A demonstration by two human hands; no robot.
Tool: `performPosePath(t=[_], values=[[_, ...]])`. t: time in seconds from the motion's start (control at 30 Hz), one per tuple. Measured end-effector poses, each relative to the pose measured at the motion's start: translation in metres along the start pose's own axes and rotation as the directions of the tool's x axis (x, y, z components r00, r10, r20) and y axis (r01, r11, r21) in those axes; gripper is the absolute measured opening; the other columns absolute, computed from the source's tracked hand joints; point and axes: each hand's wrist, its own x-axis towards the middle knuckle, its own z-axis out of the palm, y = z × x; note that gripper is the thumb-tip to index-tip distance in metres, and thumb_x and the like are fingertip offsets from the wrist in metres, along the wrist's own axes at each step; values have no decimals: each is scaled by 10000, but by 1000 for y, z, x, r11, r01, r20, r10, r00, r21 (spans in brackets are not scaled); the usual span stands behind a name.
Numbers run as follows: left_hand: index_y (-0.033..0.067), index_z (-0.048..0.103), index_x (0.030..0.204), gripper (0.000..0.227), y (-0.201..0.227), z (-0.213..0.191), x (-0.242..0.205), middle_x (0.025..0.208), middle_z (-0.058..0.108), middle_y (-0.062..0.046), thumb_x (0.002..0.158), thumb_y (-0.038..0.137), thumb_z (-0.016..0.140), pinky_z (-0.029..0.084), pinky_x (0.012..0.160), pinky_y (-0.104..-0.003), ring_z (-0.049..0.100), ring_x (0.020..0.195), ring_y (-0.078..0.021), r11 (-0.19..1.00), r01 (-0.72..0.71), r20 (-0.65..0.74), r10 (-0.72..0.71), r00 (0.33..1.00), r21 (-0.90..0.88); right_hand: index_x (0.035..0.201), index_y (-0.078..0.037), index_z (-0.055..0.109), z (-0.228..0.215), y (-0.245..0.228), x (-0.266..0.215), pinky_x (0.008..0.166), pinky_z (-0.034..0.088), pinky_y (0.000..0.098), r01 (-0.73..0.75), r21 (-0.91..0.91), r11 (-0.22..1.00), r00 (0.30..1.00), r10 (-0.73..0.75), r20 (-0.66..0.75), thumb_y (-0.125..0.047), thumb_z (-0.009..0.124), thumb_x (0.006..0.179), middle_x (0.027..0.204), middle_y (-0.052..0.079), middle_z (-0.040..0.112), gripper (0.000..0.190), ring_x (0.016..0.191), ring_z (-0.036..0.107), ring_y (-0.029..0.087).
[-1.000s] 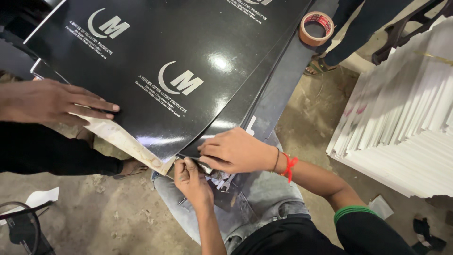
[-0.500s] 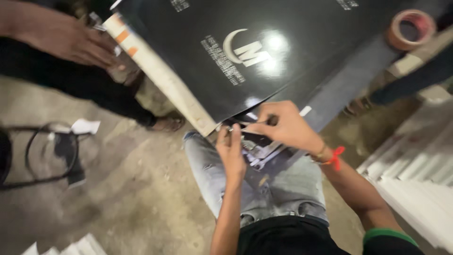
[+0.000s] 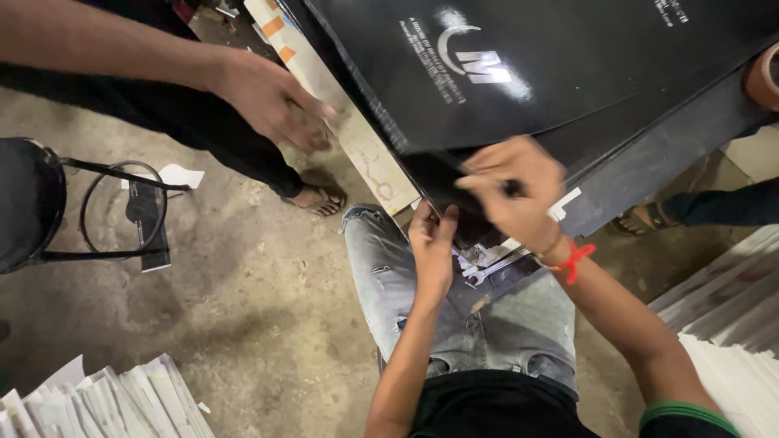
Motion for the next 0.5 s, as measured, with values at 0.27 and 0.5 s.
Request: performPosePath(t=[0.27, 0.5], values=[[-37, 597, 1279, 250, -15, -15, -6, 1086, 609, -18, 1034, 10, 613, 472, 831, -248, 554, 956, -87, 988, -68, 21, 66, 998, 138, 840, -3, 633, 16, 16, 12, 780, 541, 356, -203, 81, 976, 805, 120, 581, -209, 869, 734, 916, 100, 668, 331, 875, 677, 259], [-36, 607, 1316, 309, -5, -3, -1, 1162, 653, -49, 1020, 47, 625, 487, 902, -264, 586, 1011, -105, 998, 19, -70, -15, 997, 63, 1066, -75, 674, -14, 27, 15, 1064, 455, 467, 25, -176, 984, 877, 63, 477, -320, 809, 848, 1214, 89, 663, 355, 1237, 585, 327]])
